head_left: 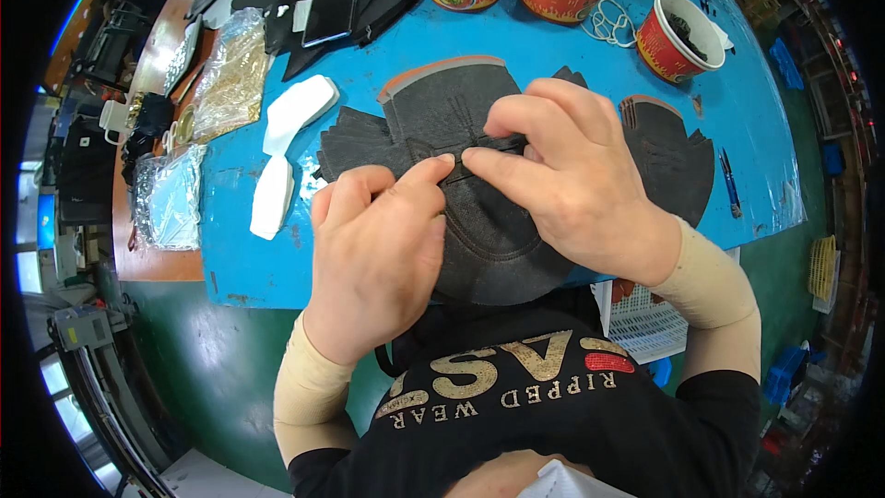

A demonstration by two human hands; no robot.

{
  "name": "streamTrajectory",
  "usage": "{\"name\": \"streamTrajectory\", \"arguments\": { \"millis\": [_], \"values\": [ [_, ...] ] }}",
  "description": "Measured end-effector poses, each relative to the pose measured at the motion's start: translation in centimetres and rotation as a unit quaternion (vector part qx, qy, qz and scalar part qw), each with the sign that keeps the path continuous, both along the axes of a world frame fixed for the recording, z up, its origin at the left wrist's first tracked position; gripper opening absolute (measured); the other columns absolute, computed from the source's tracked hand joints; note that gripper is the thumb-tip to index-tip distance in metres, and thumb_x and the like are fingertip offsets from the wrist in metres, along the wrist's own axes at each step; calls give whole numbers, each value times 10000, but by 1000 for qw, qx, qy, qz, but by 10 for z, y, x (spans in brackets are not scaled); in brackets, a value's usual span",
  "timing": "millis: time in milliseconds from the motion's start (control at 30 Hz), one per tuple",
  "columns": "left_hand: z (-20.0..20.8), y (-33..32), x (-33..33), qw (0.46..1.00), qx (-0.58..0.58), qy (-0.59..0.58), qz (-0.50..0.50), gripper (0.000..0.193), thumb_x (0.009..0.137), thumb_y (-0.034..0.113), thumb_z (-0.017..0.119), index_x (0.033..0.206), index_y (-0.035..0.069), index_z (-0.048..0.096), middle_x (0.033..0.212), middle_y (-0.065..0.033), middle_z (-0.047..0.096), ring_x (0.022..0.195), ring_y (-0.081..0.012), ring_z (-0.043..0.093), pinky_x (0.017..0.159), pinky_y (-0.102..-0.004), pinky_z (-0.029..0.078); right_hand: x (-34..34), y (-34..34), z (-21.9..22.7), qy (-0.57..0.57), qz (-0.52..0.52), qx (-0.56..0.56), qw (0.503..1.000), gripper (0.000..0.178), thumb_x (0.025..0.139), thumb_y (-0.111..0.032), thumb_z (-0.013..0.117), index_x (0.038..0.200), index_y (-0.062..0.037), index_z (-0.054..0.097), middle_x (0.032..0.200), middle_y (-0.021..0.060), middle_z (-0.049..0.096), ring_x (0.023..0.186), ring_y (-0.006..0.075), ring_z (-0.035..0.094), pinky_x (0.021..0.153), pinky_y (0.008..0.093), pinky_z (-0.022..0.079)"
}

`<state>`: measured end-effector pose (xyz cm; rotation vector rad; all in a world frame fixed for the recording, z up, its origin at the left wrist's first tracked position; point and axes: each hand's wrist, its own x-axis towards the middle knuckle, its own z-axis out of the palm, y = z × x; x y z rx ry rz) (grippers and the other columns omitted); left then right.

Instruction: The person stitches leather shoe components by hand, pulling thread through the leather pieces with a hook tool and a stitching needle.

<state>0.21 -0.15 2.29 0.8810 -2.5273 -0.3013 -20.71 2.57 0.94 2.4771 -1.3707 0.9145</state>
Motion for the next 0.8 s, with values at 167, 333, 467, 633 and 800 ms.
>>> {"name": "streamTrajectory", "arguments": {
  "millis": [167, 333, 467, 633, 800],
  "values": [
    [-21, 7, 8, 956, 94, 277, -1, 255, 779, -84, 615, 1014, 15, 611, 1106, -128, 642, 935, -254, 568, 841, -325, 434, -11, 16, 3, -69, -68, -108, 989, 313, 643, 40, 660, 936, -71, 662, 1007, 81, 600, 903, 265, 577, 773, 369, 456],
    [-7, 41, 2, 884, 259, 369, -123, 279, 728, -75, 719, 1002, -36, 680, 905, -127, 676, 789, -220, 624, 686, -307, 491, 21, 62, 11, -439, 144, 139, 876, 221, 719, 51, 747, 895, -8, 627, 889, 120, 646, 780, 227, 635, 656, 286, 504],
    [-15, 47, -3, 855, 302, 402, -127, 302, 720, -97, 726, 1015, -50, 678, 916, -151, 681, 770, -212, 650, 650, -286, 509, 26, 69, 3, -469, 119, 159, 860, 184, 731, 72, 734, 860, -8, 631, 884, 115, 659, 753, 218, 651, 624, 269, 507],
    [-12, 44, -6, 882, 250, 378, -131, 324, 709, -84, 740, 1025, -40, 679, 915, -129, 671, 762, -221, 646, 645, -296, 514, 17, 70, 3, -530, 127, 248, 801, 196, 777, 73, 700, 912, -4, 580, 900, 104, 661, 789, 161, 649, 663, 255, 506],
    [-9, 39, -10, 931, 91, 319, -154, 394, 678, -60, 753, 1063, -36, 672, 888, -107, 630, 737, -230, 629, 622, -309, 514, 21, 67, 4, -686, 121, 372, 613, 226, 821, 52, 673, 973, -9, 518, 925, 97, 657, 840, 124, 639, 701, 247, 504]
  ]
}}
